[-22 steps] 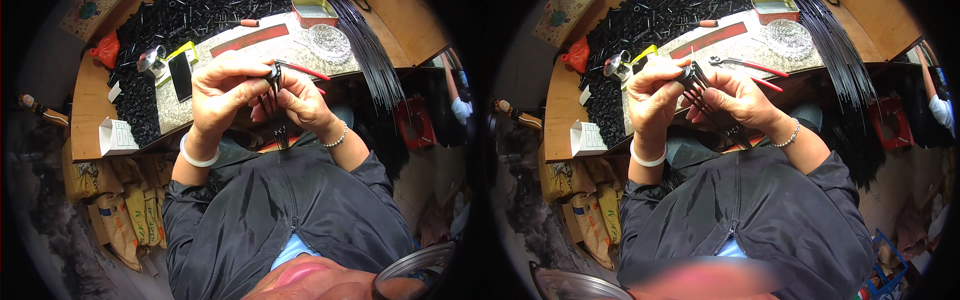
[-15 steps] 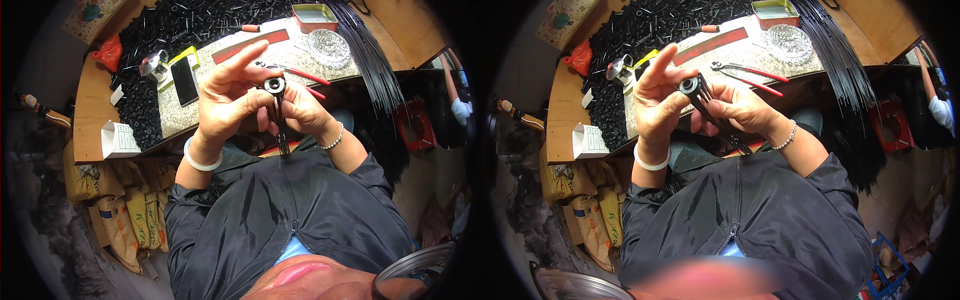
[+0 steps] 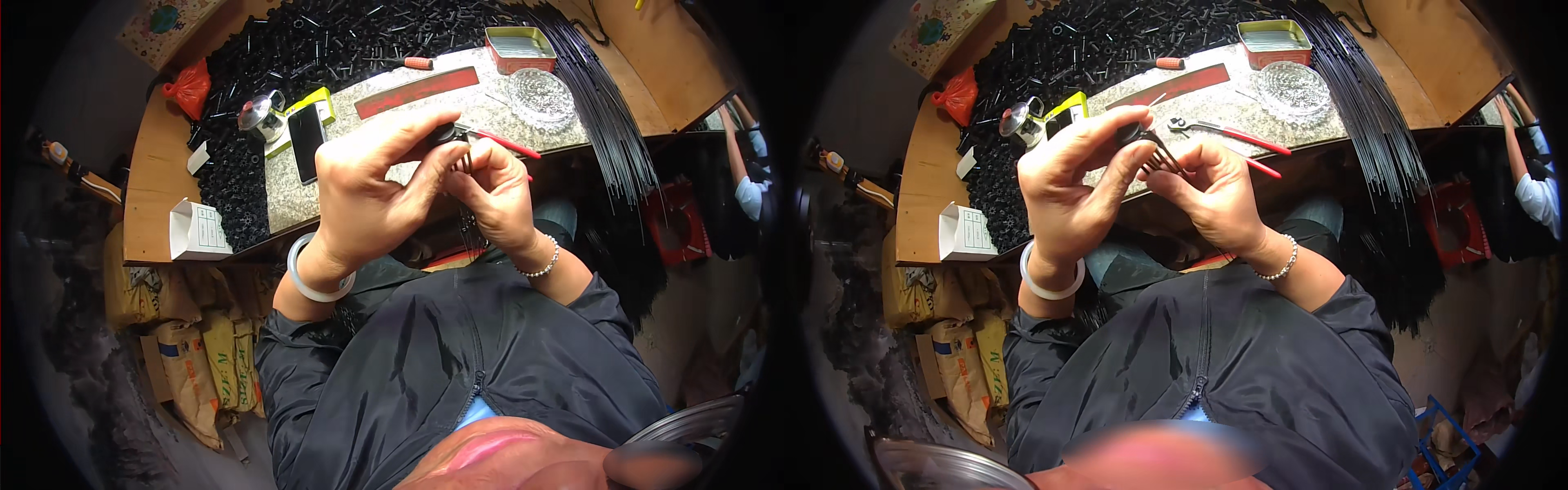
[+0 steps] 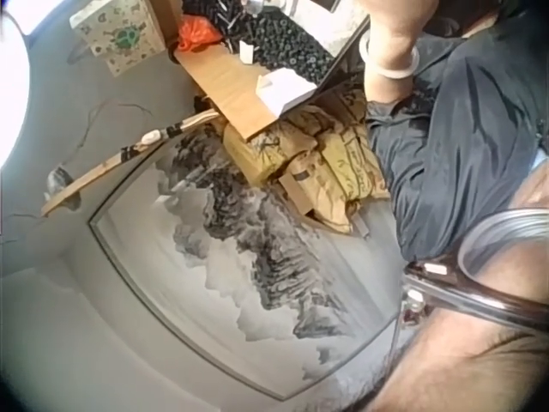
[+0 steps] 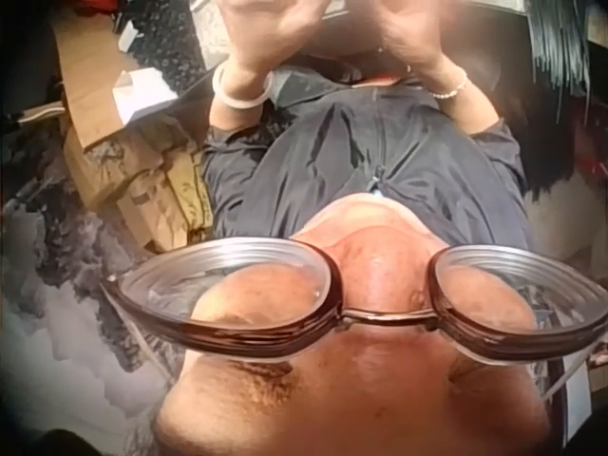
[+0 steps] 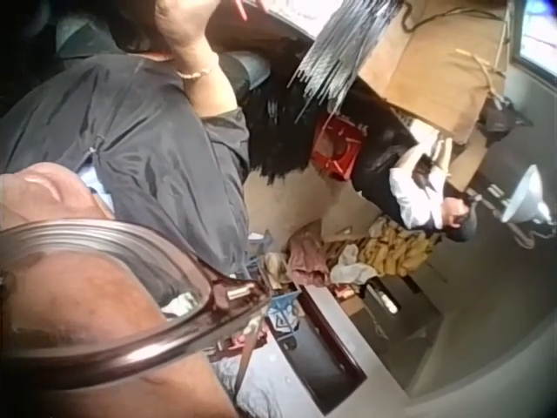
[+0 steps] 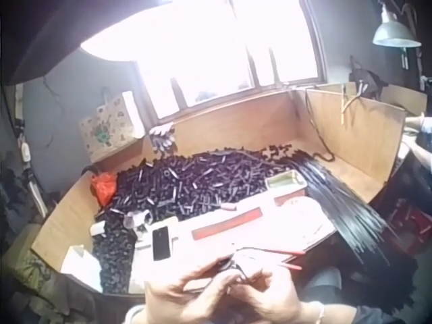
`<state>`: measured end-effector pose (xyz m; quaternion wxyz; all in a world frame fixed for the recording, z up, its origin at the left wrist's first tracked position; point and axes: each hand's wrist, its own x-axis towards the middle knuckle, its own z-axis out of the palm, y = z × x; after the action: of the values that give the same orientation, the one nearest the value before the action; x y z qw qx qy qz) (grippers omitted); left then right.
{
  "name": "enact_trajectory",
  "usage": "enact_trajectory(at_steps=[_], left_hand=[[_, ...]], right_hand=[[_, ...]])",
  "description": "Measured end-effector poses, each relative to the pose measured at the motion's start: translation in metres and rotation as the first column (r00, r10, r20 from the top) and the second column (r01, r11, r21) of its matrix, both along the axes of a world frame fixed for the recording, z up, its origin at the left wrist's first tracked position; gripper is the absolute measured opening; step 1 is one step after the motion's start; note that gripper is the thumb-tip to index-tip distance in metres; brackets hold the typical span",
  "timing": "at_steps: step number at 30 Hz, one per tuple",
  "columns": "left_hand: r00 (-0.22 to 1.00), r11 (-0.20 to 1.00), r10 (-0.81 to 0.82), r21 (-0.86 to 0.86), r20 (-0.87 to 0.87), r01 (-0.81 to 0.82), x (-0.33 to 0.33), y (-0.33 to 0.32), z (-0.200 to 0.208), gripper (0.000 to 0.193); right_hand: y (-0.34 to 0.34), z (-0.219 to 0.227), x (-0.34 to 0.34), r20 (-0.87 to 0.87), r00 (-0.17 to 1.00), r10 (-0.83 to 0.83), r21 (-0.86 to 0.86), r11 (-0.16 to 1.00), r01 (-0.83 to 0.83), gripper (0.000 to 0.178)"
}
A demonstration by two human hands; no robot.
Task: Assembling bundles of wires and crimping connectors onto them using a specialized tool.
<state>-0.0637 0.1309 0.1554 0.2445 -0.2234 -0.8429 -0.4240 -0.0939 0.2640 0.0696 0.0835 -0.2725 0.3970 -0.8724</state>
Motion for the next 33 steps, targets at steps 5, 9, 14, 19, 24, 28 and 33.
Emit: enact_trajectory(at_steps=[5, 9, 14, 19, 24, 28, 33], left_hand=[[0.999, 0.993, -0.033, 0.117, 0.037, 0.028, 0.000, 0.003, -0.005, 0.032], [0.975, 0.982, -0.127, 0.161, 0.182, 0.097, -0.005, -0.003, -0.003, 0.028], [0.968, 0.984, -0.174, 0.067, 0.183, 0.164, -0.002, -0.008, 0.000, 0.027], [0.964, 0.979, -0.195, 0.090, 0.182, 0.181, -0.002, -0.005, -0.002, 0.026], [0.966, 0.981, -0.191, 0.061, 0.174, 0.183, -0.009, -0.008, -0.003, 0.040], [0.967, 0.906, -0.218, 0.396, 0.134, 0.149, -0.009, 0.004, -0.006, 0.051], [0.976, 0.945, -0.184, 0.294, 0.113, 0.144, -0.011, 0.002, -0.009, 0.050]], right_hand=[[0.004, -0.017, -0.006, -0.004, 0.992, 0.122, -0.082, 0.989, -0.122, 0.013], [0.006, -0.018, -0.003, 0.054, 0.991, 0.121, -0.004, 0.993, -0.121, 0.021], [0.003, -0.021, -0.006, 0.021, 0.979, 0.202, -0.021, 0.979, -0.202, 0.025], [0.015, -0.034, -0.010, -0.016, 0.895, 0.446, 0.328, 0.848, -0.416, 0.048], [-0.001, -0.039, -0.004, -0.227, 0.968, 0.109, 0.398, 0.917, -0.010, 0.052], [-0.013, -0.031, 0.002, -0.378, 0.909, -0.173, 0.426, 0.840, 0.337, 0.037], [-0.017, -0.033, 0.000, -0.526, 0.782, -0.334, 0.370, 0.738, 0.564, 0.017]])
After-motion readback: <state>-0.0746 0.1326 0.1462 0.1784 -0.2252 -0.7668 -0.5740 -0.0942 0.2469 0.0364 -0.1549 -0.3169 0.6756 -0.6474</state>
